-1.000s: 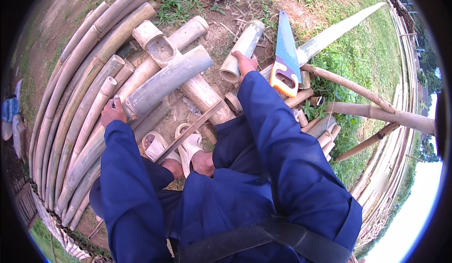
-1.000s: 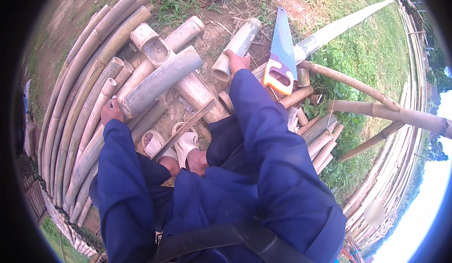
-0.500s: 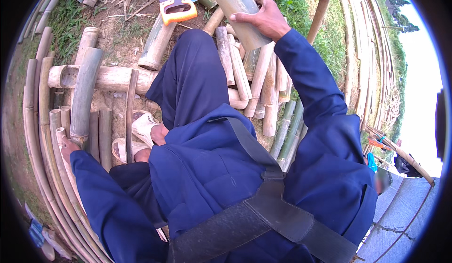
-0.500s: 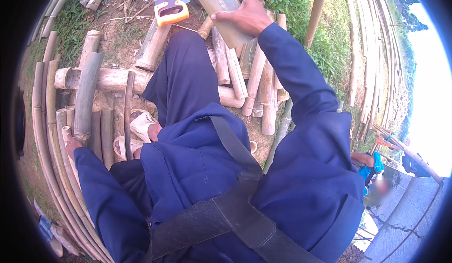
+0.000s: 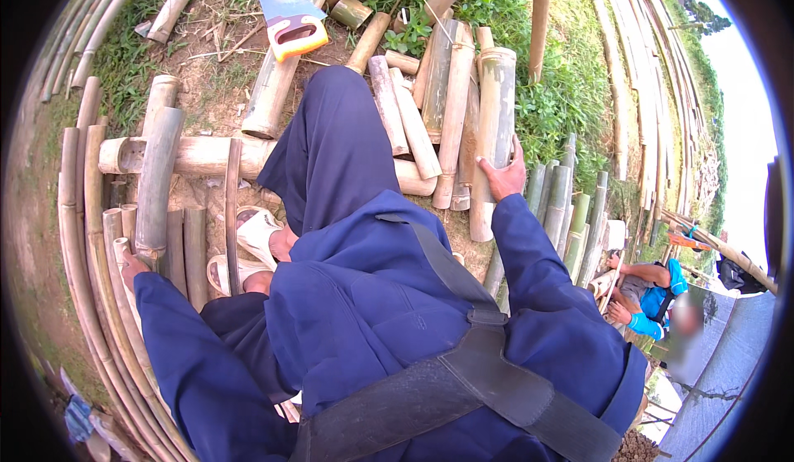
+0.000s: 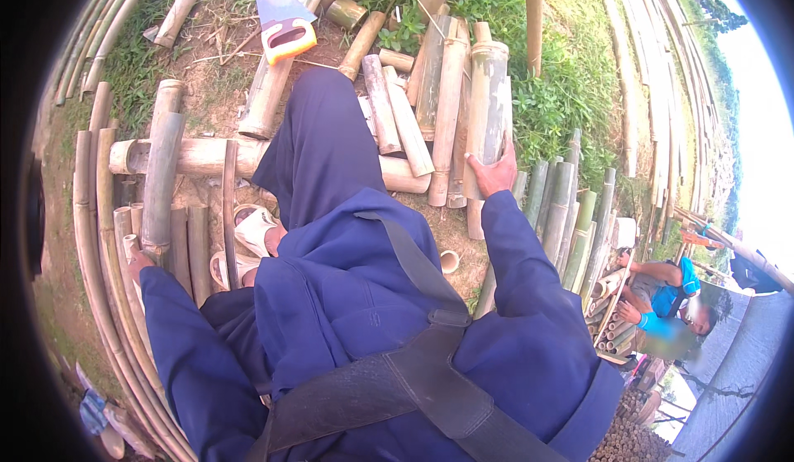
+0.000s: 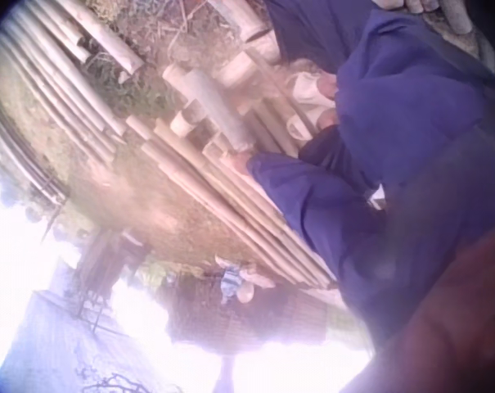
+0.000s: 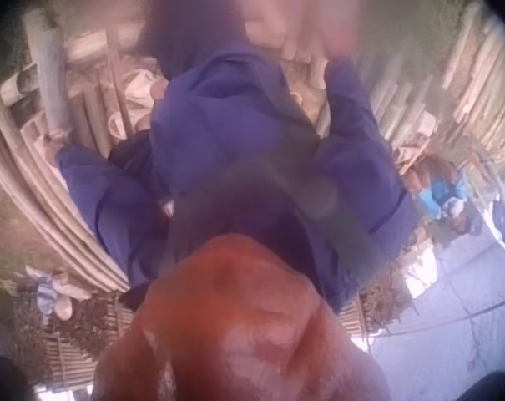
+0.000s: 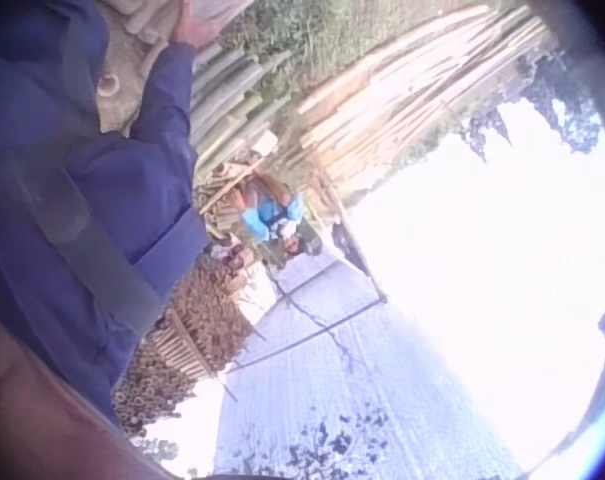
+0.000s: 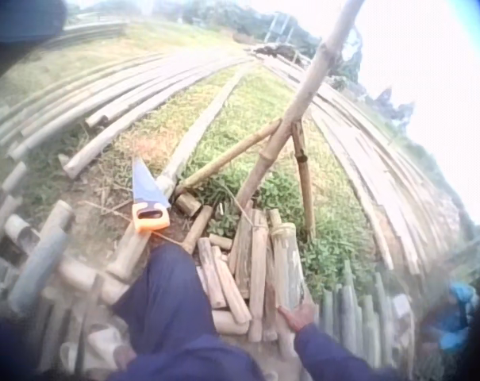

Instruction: The person uses a hand saw to cut bamboo poles into shorter sections. They position each pole on a makeshift sawhorse, saw through it, and then move the cut pieces aside.

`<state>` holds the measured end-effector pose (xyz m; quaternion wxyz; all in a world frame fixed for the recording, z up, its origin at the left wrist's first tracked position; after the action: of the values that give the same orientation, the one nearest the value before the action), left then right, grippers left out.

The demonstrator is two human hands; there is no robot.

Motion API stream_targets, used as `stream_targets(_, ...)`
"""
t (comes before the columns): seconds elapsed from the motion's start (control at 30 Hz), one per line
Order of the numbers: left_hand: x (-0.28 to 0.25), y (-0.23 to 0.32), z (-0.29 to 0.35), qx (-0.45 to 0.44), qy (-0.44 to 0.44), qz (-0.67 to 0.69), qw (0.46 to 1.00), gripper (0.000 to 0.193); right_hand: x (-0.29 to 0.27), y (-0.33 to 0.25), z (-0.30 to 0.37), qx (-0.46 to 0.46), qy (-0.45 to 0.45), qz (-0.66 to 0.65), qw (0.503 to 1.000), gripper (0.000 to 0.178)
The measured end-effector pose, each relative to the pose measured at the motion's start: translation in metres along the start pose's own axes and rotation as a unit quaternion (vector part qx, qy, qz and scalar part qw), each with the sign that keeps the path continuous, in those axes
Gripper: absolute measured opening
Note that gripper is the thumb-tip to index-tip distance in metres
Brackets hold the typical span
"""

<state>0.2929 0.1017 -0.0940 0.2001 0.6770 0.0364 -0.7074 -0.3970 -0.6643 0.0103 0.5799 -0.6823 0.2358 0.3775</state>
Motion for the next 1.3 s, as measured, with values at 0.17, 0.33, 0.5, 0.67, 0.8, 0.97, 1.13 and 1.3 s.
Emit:
stream_targets(0.17,-0.035,0.052,0.013,0.050,0.000,0.019,0.999,0.062,0.039,0.057,-0.004,0.047,-0.061,0.142,0.987,0.107)
stream_targets(0.33,-0.118,0.038,-0.006,0.130,-0.051,0.122,0.983,0.049,0.064,0.059,-0.031,0.022,-0.107,0.184,0.977,0.110)
stream_targets(0.5,-0.201,-0.023,0.007,0.131,-0.046,0.148,0.979,0.046,0.050,-0.053,-0.045,-0.075,0.032,0.182,0.980,0.093)
stream_targets(0.67,-0.218,-0.174,0.040,0.029,0.036,0.269,0.962,0.043,0.174,-0.283,-0.018,-0.250,-0.175,-0.237,0.922,0.054)
stream_targets(0.8,-0.175,-0.211,0.127,-0.081,0.130,0.308,0.939,0.038,0.288,-0.416,0.037,-0.279,-0.374,-0.253,0.848,0.051)
stream_targets(0.97,-0.110,-0.252,0.222,-0.159,0.123,0.375,0.905,0.029,0.425,-0.468,0.001,-0.316,-0.353,-0.103,0.874,0.080)
stream_targets(1.13,-0.076,-0.330,0.321,-0.268,0.166,0.411,0.856,0.023,0.477,-0.482,0.065,-0.235,-0.527,-0.136,0.805,0.080)
stream_targets(1.3,-0.057,-0.308,0.345,-0.326,0.145,0.428,0.830,0.031,0.480,-0.477,0.043,-0.216,-0.501,-0.150,0.825,0.073)
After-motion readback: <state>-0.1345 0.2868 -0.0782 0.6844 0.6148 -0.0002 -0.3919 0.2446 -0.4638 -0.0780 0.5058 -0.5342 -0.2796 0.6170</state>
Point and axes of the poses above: each hand's wrist, its own z-axis away from the middle knuckle, its own x-axis out of the palm, y = z × x, the point moved 9 cm from there along -z, towards the middle knuckle, and after that the axes turned 2 degrees about -y, right-handed, at the moved point
